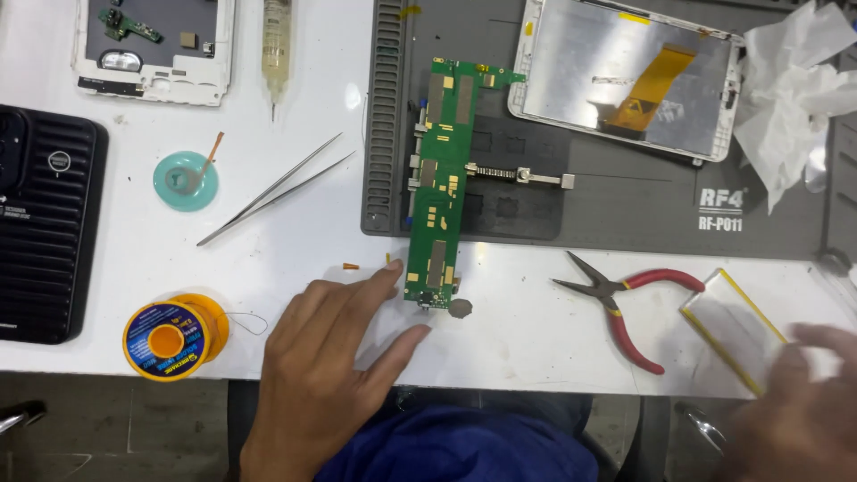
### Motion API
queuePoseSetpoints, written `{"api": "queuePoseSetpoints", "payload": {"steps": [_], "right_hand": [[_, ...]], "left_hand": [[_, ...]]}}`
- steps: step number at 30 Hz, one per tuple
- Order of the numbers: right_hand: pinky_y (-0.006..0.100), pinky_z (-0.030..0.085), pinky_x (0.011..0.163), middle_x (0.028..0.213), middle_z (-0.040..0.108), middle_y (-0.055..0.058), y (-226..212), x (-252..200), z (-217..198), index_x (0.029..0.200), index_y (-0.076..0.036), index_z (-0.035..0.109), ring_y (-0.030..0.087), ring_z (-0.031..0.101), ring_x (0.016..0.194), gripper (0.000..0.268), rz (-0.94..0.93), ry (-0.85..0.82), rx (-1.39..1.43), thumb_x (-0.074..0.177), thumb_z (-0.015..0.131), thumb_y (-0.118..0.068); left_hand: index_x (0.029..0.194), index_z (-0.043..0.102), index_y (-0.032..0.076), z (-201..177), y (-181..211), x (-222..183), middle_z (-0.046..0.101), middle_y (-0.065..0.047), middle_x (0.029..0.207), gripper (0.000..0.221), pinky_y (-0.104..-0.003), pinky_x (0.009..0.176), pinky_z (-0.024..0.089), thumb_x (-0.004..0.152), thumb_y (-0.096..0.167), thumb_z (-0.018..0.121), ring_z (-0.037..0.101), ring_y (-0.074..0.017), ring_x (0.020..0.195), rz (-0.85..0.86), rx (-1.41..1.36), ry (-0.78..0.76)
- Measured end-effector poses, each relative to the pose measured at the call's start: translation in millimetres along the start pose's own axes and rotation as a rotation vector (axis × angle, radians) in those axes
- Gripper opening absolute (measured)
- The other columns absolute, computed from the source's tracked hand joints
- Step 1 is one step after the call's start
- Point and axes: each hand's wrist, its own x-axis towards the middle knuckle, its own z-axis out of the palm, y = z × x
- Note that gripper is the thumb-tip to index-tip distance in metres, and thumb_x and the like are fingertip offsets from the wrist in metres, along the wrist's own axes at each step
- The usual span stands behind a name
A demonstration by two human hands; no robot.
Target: A person uses a soldering iron and wire to attach a component to a mobile phone circuit board at a repair bench.
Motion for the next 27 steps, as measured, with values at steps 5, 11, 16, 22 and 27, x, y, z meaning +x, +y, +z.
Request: {"api": "queuePoseSetpoints", "payload": {"steps": [5, 11, 16, 22, 27], "right_hand": [[0.042, 0.052, 0.073, 0.089, 0.072, 0.018, -126.3, -11.0, 27.2, 0.094, 0.004, 0.069, 0.032, 0.066, 0.076, 0.007, -0.885, 0.006, 0.474, 0.091, 0.073, 0.008], [0.041, 0.05, 0.084, 0.103, 0.075, 0.011, -139.9, -4.0, 35.6, 0.099, -0.002, 0.075, 0.031, 0.064, 0.084, 0.01, -0.915, -0.199, 0.26, 0.093, 0.079, 0.004], [0.043, 0.052, 0.084, 0.101, 0.075, 0.017, -152.3, -4.6, 32.5, 0.1, 0.004, 0.074, 0.032, 0.067, 0.087, 0.013, -0.922, -0.269, 0.265, 0.091, 0.083, 0.009], [0.041, 0.052, 0.086, 0.102, 0.075, 0.012, -150.7, -6.1, 35.5, 0.1, 0.001, 0.075, 0.033, 0.066, 0.089, 0.014, -0.946, -0.326, 0.249, 0.092, 0.086, 0.005], [0.04, 0.053, 0.083, 0.099, 0.074, 0.01, -152.2, -6.3, 37.6, 0.097, -0.001, 0.077, 0.031, 0.065, 0.086, 0.012, -0.94, -0.303, 0.257, 0.091, 0.086, 0.004]], "left_hand": [[0.13, 0.06, 0.0, 11.0, -2.9, -0.6, 0.071, -0.011, 0.118, 0.056, -0.041, 0.079, 0.051, 0.094, 0.035, 0.083, 0.065, -0.0283, 0.094, -0.033, -0.064, -0.028], [0.126, 0.065, 0.002, 12.4, -14.1, 6.8, 0.067, -0.006, 0.094, 0.029, -0.041, 0.076, 0.051, 0.102, 0.018, 0.071, 0.059, -0.0253, 0.079, -0.031, -0.138, -0.016], [0.12, 0.069, 0.003, 11.8, -17.9, 7.2, 0.067, -0.006, 0.096, 0.02, -0.038, 0.072, 0.048, 0.102, 0.011, 0.067, 0.058, -0.0249, 0.076, -0.057, -0.16, -0.008], [0.119, 0.07, 0.005, 11.9, -22.3, 5.2, 0.067, -0.006, 0.097, 0.019, -0.036, 0.068, 0.047, 0.103, 0.015, 0.065, 0.06, -0.0244, 0.075, -0.06, -0.153, -0.011], [0.117, 0.07, 0.006, 11.2, -22.3, 6.5, 0.067, -0.005, 0.095, 0.018, -0.035, 0.067, 0.047, 0.101, 0.014, 0.071, 0.06, -0.0224, 0.074, -0.067, -0.147, -0.01]]}}
